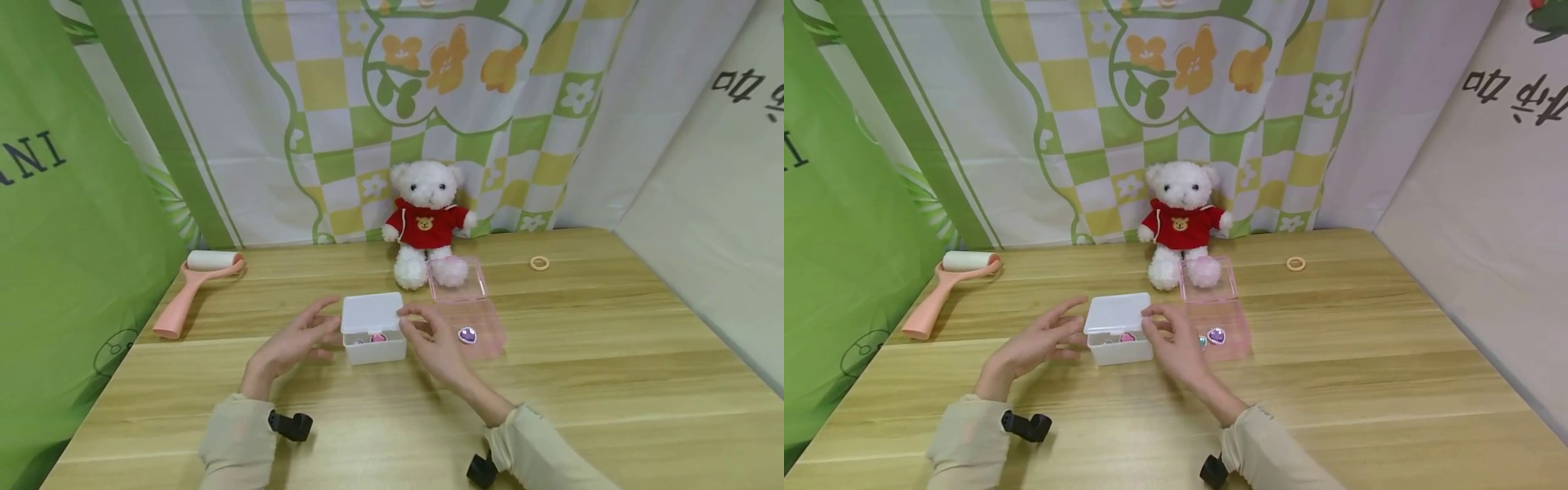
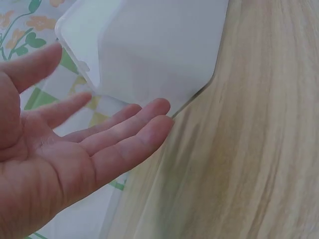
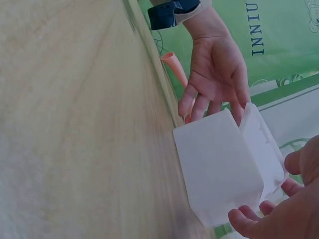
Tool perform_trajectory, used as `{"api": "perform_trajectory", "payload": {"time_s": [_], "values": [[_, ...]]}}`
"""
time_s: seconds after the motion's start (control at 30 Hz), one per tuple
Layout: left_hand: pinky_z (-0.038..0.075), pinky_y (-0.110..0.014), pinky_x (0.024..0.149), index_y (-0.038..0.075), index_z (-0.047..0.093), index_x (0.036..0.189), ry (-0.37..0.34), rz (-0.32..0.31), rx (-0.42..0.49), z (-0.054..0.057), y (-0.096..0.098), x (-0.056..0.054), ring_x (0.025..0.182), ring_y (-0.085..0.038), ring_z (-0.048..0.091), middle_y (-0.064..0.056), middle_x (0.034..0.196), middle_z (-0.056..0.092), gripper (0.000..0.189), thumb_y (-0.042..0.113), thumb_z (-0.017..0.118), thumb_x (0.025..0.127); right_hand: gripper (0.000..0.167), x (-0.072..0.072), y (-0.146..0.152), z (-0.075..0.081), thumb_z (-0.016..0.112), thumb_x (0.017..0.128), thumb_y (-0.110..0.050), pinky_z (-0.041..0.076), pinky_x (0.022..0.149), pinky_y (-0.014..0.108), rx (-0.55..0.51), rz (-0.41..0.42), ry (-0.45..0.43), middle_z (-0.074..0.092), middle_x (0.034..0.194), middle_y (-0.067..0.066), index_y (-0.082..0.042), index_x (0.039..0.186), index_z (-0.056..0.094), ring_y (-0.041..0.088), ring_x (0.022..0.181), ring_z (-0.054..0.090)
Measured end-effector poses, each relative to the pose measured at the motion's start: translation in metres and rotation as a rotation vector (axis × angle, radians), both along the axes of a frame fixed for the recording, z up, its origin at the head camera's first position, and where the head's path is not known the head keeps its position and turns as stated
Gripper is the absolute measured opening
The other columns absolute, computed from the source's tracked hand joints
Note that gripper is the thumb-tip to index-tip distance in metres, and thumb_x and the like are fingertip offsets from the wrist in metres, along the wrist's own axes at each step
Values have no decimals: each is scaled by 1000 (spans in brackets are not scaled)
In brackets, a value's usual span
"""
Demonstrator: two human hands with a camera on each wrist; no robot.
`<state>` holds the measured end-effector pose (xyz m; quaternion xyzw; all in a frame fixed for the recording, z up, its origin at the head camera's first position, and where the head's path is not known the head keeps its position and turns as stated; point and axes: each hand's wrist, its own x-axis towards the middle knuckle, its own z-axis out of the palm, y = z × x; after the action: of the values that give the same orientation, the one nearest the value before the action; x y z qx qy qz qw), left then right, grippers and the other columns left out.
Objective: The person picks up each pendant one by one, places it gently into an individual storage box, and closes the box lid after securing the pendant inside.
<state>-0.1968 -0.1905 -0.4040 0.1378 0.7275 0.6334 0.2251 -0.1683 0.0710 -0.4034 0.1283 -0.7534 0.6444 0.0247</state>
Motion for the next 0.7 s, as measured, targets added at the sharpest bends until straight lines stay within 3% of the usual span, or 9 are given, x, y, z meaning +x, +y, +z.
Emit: {"api": "perform_trajectory", "payload": {"time_s": [0.13, 0.3, 0.5, 0.7], "values": [[49, -50, 89, 16, 23, 151, 23, -29, 9, 0, 1, -1, 120, -47, 48, -30, 145, 32, 58, 27, 50, 101, 26, 2, -3, -2, 59, 95, -7, 50, 89, 39, -4, -30, -6, 54, 128, 17, 1, 120, 58, 38, 112, 56], [49, -51, 88, 14, 37, 142, 57, -53, -2, 0, 3, -2, 113, -42, 53, -28, 145, 30, 48, 23, 56, 98, 31, 4, -5, -8, 58, 94, -5, 46, 96, 41, -16, -34, -5, 51, 130, 20, 2, 124, 55, 40, 117, 53], [51, -47, 84, 8, 49, 132, 81, -20, -27, 0, 5, -1, 104, -30, 60, -24, 141, 37, 44, 20, 65, 92, 29, 5, -6, -15, 58, 95, -5, 48, 92, 36, -22, -39, -13, 52, 128, 20, 2, 123, 56, 37, 112, 56], [53, -47, 82, 5, 53, 129, 116, 15, -39, 0, 5, -1, 100, -29, 63, -24, 138, 43, 45, 19, 69, 89, 28, 4, -6, -17, 60, 93, -5, 53, 82, 33, -39, -44, -36, 54, 124, 19, 0, 120, 58, 36, 108, 59]]}}
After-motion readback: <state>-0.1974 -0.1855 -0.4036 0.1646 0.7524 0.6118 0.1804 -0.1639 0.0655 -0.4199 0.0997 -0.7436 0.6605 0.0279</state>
